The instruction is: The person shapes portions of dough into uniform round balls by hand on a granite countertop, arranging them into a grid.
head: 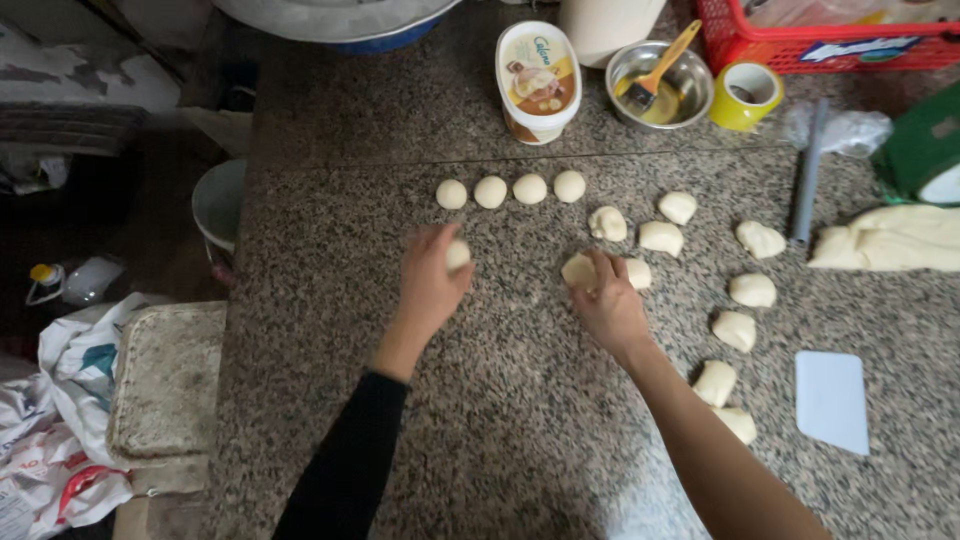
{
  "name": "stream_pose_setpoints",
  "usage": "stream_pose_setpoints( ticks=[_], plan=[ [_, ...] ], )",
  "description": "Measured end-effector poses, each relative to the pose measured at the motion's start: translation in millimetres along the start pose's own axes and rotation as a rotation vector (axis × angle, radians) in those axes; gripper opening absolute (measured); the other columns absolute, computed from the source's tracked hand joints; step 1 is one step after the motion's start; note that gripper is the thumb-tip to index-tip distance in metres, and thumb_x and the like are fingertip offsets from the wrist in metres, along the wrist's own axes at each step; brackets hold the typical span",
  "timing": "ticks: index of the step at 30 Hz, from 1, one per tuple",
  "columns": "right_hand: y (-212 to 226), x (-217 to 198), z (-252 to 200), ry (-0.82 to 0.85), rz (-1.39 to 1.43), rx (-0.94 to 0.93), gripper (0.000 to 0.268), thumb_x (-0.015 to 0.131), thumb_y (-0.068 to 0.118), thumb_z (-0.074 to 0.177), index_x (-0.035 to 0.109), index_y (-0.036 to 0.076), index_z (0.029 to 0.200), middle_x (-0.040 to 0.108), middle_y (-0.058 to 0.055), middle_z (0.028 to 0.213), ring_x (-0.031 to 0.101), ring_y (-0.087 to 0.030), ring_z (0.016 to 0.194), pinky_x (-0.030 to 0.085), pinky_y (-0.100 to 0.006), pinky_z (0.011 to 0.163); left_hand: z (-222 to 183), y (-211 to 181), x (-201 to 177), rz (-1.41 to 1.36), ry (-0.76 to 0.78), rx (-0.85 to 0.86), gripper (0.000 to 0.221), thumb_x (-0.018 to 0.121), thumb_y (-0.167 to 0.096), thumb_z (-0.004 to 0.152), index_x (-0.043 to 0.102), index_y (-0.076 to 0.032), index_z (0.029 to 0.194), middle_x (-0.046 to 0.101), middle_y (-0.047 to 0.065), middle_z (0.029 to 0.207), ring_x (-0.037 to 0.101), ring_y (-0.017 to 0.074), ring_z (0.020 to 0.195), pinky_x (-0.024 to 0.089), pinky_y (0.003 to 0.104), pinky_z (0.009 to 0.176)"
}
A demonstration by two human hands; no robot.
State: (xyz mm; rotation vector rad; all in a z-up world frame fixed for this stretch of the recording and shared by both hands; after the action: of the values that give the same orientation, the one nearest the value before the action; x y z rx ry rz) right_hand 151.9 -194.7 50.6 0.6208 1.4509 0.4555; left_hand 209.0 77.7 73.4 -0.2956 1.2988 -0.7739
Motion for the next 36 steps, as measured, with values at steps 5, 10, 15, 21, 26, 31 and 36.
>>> stream_pose_setpoints(
  ticks=[5, 10, 15, 21, 26, 31, 36],
  plan=[
    [-5, 16, 5, -0.06, -0.158, -0.097, 0.05, 0.067, 0.02, 0.094, 0.056, 0.004, 0.14, 0.061, -0.025, 0.127, 0.066, -0.047, 0.1, 0.055, -0.052, 0.085, 48, 26, 27, -0.007, -0.019, -0.142, 0.06, 0.077, -0.014, 0.088, 0.05, -0.006, 0.141, 0.057, 0.019, 0.128, 0.054, 0.0394, 0.123, 0.05, 0.052, 0.098],
    [-1, 12, 7, -0.021, -0.115, 0.029, 0.035, 0.07, 0.028, 0.094, 0.064, 0.005, 0.12, 0.067, -0.021, 0.114, 0.068, -0.044, 0.096, 0.056, -0.051, 0.082, 40, 47, 52, 0.101, -0.033, -0.115, 0.07, 0.079, -0.013, 0.089, 0.044, -0.005, 0.149, 0.057, 0.021, 0.132, 0.051, 0.0407, 0.125, 0.046, 0.056, 0.103],
    [-4, 13, 5, 0.101, -0.045, 0.238, 0.033, 0.072, 0.032, 0.094, 0.067, 0.008, 0.116, 0.071, -0.02, 0.106, 0.071, -0.042, 0.092, 0.057, -0.051, 0.081, 35, 52, 53, -0.014, -0.028, -0.174, 0.072, 0.077, -0.014, 0.09, 0.042, -0.008, 0.153, 0.057, 0.022, 0.139, 0.049, 0.0421, 0.132, 0.047, 0.056, 0.103],
    [6, 19, -19, -0.263, -0.122, -0.169, 0.038, 0.077, 0.022, 0.084, 0.066, 0.003, 0.115, 0.061, -0.034, 0.113, 0.067, -0.047, 0.095, 0.059, -0.049, 0.078, 35, 47, 50, 0.062, 0.055, -0.242, 0.088, 0.079, -0.017, 0.088, 0.03, -0.014, 0.161, 0.044, 0.023, 0.148, 0.043, 0.0454, 0.139, 0.041, 0.056, 0.112],
    [21, -3, -32, -0.03, 0.29, 0.162, 0.04, 0.073, 0.023, 0.09, 0.06, 0.001, 0.121, 0.074, -0.019, 0.107, 0.073, -0.027, 0.082, 0.06, -0.039, 0.07, -14, 28, 24, -0.086, -0.14, -0.176, 0.093, 0.08, -0.026, 0.089, 0.023, -0.007, 0.16, 0.023, 0.032, 0.159, 0.03, 0.0519, 0.147, 0.039, 0.057, 0.114],
    [39, -9, -65, 0.269, 0.663, 0.288, 0.034, 0.071, 0.025, 0.095, 0.062, 0.004, 0.12, 0.077, -0.017, 0.113, 0.076, -0.022, 0.081, 0.063, -0.036, 0.065, -71, 18, 20, -0.07, -0.012, -0.233, 0.086, 0.074, -0.029, 0.093, 0.024, -0.008, 0.16, 0.022, 0.028, 0.161, 0.027, 0.0516, 0.149, 0.042, 0.058, 0.111],
    [21, 16, -110, 0.174, 0.12, -0.332, 0.026, 0.077, 0.026, 0.09, 0.082, 0.01, 0.109, 0.063, -0.02, 0.13, 0.058, -0.035, 0.119, 0.053, -0.049, 0.096, -101, 13, 25, -0.022, 0.25, -0.392, 0.075, 0.068, -0.036, 0.093, 0.032, -0.009, 0.154, 0.021, 0.023, 0.161, 0.032, 0.0472, 0.142, 0.049, 0.055, 0.1]
  ],
)
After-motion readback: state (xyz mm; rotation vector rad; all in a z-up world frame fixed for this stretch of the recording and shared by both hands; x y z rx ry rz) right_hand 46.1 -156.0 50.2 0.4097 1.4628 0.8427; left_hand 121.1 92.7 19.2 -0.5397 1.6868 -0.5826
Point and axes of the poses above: each hand's wrist, its own z-axis towards the middle knuckle, its own x-axis out of the palm, y = z × x, the point moved 4 cm from there along z, towards the middle knuckle
